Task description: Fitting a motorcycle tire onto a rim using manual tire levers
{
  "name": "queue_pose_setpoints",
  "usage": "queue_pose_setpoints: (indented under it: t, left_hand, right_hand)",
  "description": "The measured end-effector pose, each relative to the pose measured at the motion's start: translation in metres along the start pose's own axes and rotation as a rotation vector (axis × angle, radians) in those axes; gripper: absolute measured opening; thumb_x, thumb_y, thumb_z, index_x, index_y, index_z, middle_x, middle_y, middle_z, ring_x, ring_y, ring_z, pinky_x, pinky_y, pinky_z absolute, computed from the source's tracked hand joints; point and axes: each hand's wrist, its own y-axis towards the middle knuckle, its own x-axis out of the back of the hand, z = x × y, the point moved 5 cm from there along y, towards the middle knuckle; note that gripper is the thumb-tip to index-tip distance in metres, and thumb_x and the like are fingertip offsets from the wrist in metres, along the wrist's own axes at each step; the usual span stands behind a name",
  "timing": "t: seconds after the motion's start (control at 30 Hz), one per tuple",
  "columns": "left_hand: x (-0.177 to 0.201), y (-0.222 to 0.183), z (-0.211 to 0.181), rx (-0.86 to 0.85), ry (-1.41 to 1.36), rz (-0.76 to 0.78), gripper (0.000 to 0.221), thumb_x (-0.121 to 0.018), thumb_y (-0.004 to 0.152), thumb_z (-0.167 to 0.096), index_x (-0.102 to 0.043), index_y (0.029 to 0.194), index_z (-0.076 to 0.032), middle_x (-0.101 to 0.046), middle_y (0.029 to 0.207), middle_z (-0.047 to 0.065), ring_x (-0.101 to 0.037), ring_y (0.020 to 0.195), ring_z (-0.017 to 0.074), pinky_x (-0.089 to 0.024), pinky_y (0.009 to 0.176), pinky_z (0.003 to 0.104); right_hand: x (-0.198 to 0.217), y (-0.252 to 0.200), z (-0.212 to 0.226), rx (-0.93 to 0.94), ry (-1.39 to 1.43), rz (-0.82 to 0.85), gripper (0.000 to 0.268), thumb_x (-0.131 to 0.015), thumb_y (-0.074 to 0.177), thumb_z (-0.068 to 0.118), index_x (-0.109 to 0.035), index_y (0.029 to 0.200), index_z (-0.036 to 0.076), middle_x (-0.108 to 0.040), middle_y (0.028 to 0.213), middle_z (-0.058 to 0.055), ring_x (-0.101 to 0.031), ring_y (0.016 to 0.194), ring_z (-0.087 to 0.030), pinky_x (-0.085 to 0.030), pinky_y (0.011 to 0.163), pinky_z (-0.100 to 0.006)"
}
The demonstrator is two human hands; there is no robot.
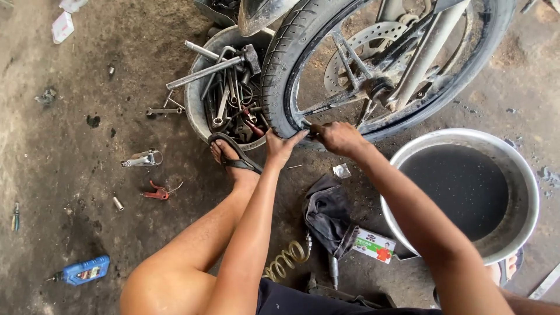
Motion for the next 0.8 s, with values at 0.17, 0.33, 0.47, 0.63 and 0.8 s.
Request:
queue_pose_setpoints:
  t: [0.17, 0.33, 0.47, 0.63, 0.8]
  left_hand:
    - [0.008, 0.011, -0.001, 0.016, -0.077, 0.12, 0.06, -0.088, 0.055, -0.02, -0.06, 0.101, 0.006, -0.063, 0.097, 0.021, -0.058, 0.095, 0.0347, -0.045, 0.081, 0.047]
    - [0.01, 0.022, 0.018, -0.066, -0.051, 0.146, 0.053, -0.088, 0.049, -0.013, -0.063, 0.094, 0.002, -0.064, 0.09, 0.02, -0.058, 0.091, 0.0306, -0.046, 0.074, 0.045]
    - [0.026, 0.023, -0.102, -0.355, -0.071, -0.002, 0.061, -0.07, 0.073, -0.046, -0.05, 0.114, -0.005, -0.057, 0.105, 0.019, -0.055, 0.1, 0.029, -0.042, 0.088, 0.044]
    - [-0.001, 0.073, -0.168, -0.578, 0.397, -0.083, 0.073, -0.058, 0.072, -0.053, -0.045, 0.118, 0.002, -0.05, 0.077, 0.005, -0.053, 0.067, 0.0157, -0.049, 0.066, 0.03]
    - [0.002, 0.104, -0.137, -0.046, 0.332, -0.042, 0.109, -0.061, 0.045, -0.073, -0.038, 0.122, 0.001, -0.037, 0.122, 0.021, -0.048, 0.112, 0.0308, -0.046, 0.092, 0.041]
  right_hand:
    - [-0.023, -0.021, 0.042, -0.599, 0.594, -0.208, 0.043, -0.067, 0.07, 0.008, -0.042, 0.105, 0.005, -0.064, 0.092, -0.017, -0.063, 0.084, -0.034, -0.052, 0.07, -0.047]
    - [-0.11, 0.017, 0.071, -0.931, 0.94, -0.722, 0.04, -0.04, 0.092, 0.037, -0.051, 0.105, 0.001, -0.064, 0.09, -0.021, -0.061, 0.087, -0.035, -0.047, 0.079, -0.048]
    - [-0.087, -0.011, 0.07, -0.605, 0.88, -0.753, 0.033, -0.034, 0.096, 0.031, -0.049, 0.077, 0.008, -0.058, 0.056, -0.016, -0.06, 0.061, -0.037, -0.046, 0.056, -0.043]
    - [-0.087, -0.009, 0.065, -0.553, 0.946, -0.725, 0.032, -0.032, 0.094, 0.032, -0.041, 0.076, 0.008, -0.043, 0.051, -0.008, -0.041, 0.044, -0.027, -0.027, 0.05, -0.041]
    - [-0.095, 0.0, 0.048, -0.536, 0.998, -0.722, 0.029, -0.035, 0.093, 0.032, -0.039, 0.075, 0.01, -0.047, 0.055, -0.005, -0.042, 0.047, -0.02, -0.031, 0.051, -0.037]
